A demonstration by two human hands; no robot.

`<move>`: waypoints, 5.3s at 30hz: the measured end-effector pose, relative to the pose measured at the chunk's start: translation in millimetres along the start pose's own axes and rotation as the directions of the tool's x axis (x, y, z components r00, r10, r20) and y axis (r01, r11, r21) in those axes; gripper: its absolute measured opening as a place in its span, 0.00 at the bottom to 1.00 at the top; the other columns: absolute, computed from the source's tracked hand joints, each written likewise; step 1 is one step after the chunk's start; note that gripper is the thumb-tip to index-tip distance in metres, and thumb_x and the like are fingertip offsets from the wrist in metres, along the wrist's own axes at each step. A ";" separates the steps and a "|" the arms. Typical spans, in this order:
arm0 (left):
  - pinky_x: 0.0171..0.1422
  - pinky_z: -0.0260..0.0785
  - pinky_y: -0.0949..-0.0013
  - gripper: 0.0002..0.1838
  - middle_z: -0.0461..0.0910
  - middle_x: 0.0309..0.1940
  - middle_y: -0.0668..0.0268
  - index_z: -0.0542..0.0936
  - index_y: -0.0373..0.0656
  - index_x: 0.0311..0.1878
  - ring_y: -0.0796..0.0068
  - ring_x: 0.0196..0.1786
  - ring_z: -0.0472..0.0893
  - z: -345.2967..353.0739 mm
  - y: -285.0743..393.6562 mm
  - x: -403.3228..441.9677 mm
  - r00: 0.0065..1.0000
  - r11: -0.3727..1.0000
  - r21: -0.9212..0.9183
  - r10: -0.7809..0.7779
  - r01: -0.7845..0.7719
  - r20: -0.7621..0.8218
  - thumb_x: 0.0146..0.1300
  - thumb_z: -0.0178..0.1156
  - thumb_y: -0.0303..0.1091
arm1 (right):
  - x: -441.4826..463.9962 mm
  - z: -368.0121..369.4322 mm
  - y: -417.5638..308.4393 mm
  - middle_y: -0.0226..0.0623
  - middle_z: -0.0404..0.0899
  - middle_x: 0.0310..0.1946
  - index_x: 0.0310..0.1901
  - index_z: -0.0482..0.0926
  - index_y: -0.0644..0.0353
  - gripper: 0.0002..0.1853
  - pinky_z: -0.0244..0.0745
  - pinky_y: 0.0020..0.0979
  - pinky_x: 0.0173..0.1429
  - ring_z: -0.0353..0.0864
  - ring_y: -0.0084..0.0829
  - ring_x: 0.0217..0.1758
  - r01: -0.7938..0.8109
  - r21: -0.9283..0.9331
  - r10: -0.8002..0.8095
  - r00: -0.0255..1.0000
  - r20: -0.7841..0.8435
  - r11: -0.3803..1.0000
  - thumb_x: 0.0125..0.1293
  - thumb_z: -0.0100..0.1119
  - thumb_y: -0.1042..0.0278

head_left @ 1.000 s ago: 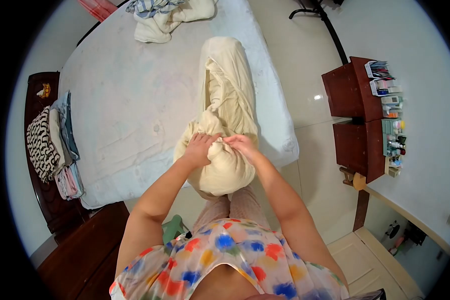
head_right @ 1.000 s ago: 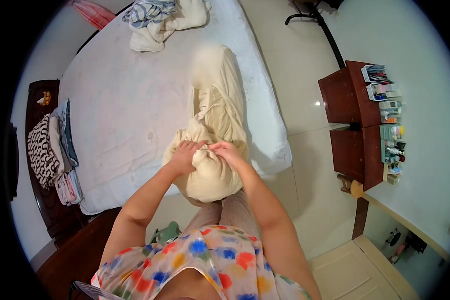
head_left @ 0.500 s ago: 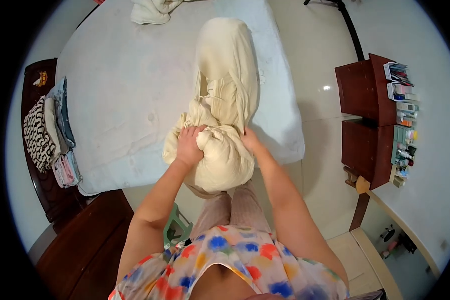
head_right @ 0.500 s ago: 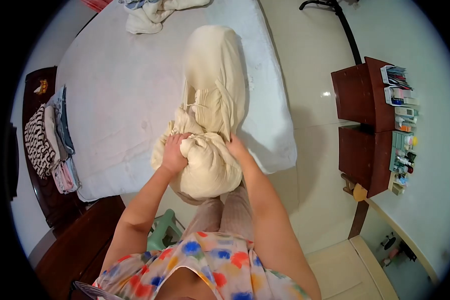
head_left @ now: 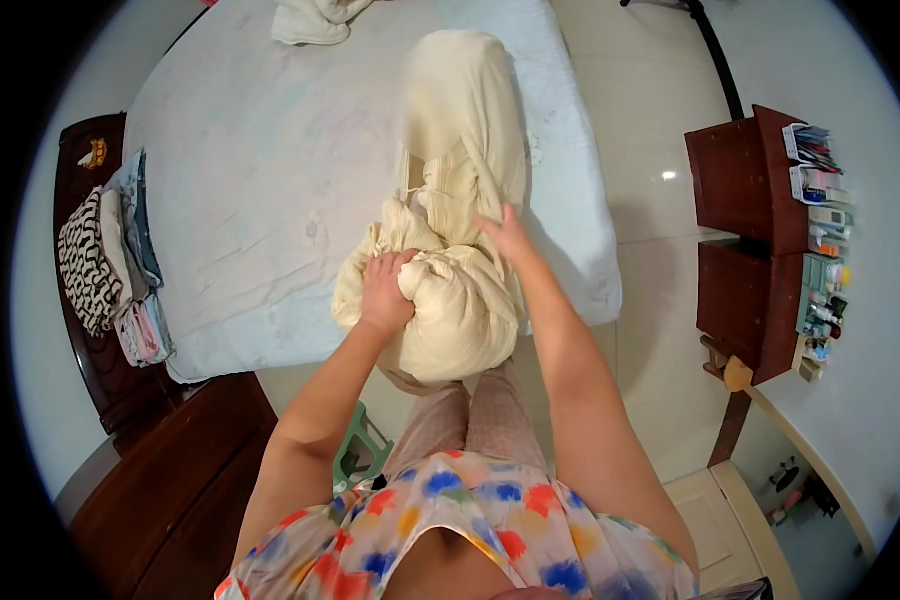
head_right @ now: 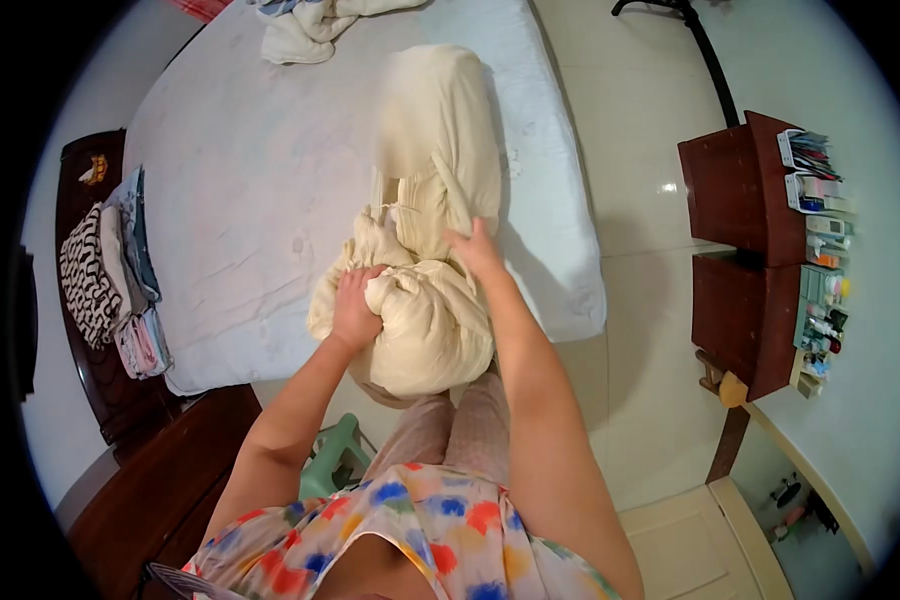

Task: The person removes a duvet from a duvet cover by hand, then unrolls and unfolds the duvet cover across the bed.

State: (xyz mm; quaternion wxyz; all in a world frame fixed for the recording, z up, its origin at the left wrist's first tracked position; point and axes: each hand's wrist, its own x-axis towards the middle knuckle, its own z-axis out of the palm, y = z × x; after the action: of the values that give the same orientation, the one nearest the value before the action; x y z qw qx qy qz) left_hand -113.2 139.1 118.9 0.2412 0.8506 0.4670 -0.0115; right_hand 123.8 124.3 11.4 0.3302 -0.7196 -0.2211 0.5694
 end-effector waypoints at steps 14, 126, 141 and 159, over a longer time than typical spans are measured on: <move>0.62 0.59 0.55 0.25 0.76 0.45 0.59 0.75 0.46 0.53 0.53 0.52 0.70 -4.3 -31.3 9.2 0.996 1.000 -0.001 0.029 -0.029 -0.079 0.47 0.61 0.29 | -100.5 -31.4 136.9 0.44 0.80 0.51 0.53 0.78 0.63 0.27 0.70 0.32 0.58 0.78 0.34 0.53 -0.132 -0.142 0.181 0.890 0.418 0.981 0.61 0.63 0.49; 0.52 0.70 0.60 0.18 0.75 0.42 0.56 0.80 0.43 0.48 0.57 0.44 0.77 59.9 23.8 -183.5 0.961 0.859 -0.451 0.276 -0.242 0.010 0.53 0.64 0.36 | -170.2 18.2 -45.4 0.42 0.82 0.47 0.61 0.71 0.46 0.36 0.76 0.41 0.52 0.80 0.42 0.52 0.031 -0.938 -0.169 0.985 -0.030 0.346 0.49 0.66 0.44; 0.54 0.63 0.60 0.15 0.79 0.26 0.64 0.80 0.46 0.32 0.61 0.35 0.77 -47.6 -38.8 -190.2 0.908 0.904 -0.311 0.366 -0.294 0.205 0.63 0.57 0.47 | -234.7 32.3 -40.0 0.47 0.77 0.46 0.59 0.71 0.48 0.35 0.75 0.44 0.50 0.79 0.48 0.48 0.175 -0.929 -0.354 0.934 0.051 0.326 0.48 0.70 0.48; 0.60 0.61 0.58 0.07 0.75 0.31 0.69 0.80 0.50 0.37 0.67 0.41 0.76 -152.0 -22.5 -195.2 0.847 0.852 -0.040 0.512 -0.522 -0.139 0.53 0.64 0.31 | -247.4 99.8 -75.6 0.56 0.76 0.55 0.63 0.64 0.69 0.39 0.68 0.35 0.62 0.76 0.49 0.58 0.283 -0.533 -0.287 0.955 0.079 0.798 0.60 0.61 0.45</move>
State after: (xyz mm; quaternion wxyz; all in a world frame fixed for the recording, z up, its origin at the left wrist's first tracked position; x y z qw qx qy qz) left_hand -272.5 59.1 291.9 0.2385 0.9341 0.2348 0.1241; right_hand -31.0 26.5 219.7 0.1975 -0.7432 -0.4765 0.4261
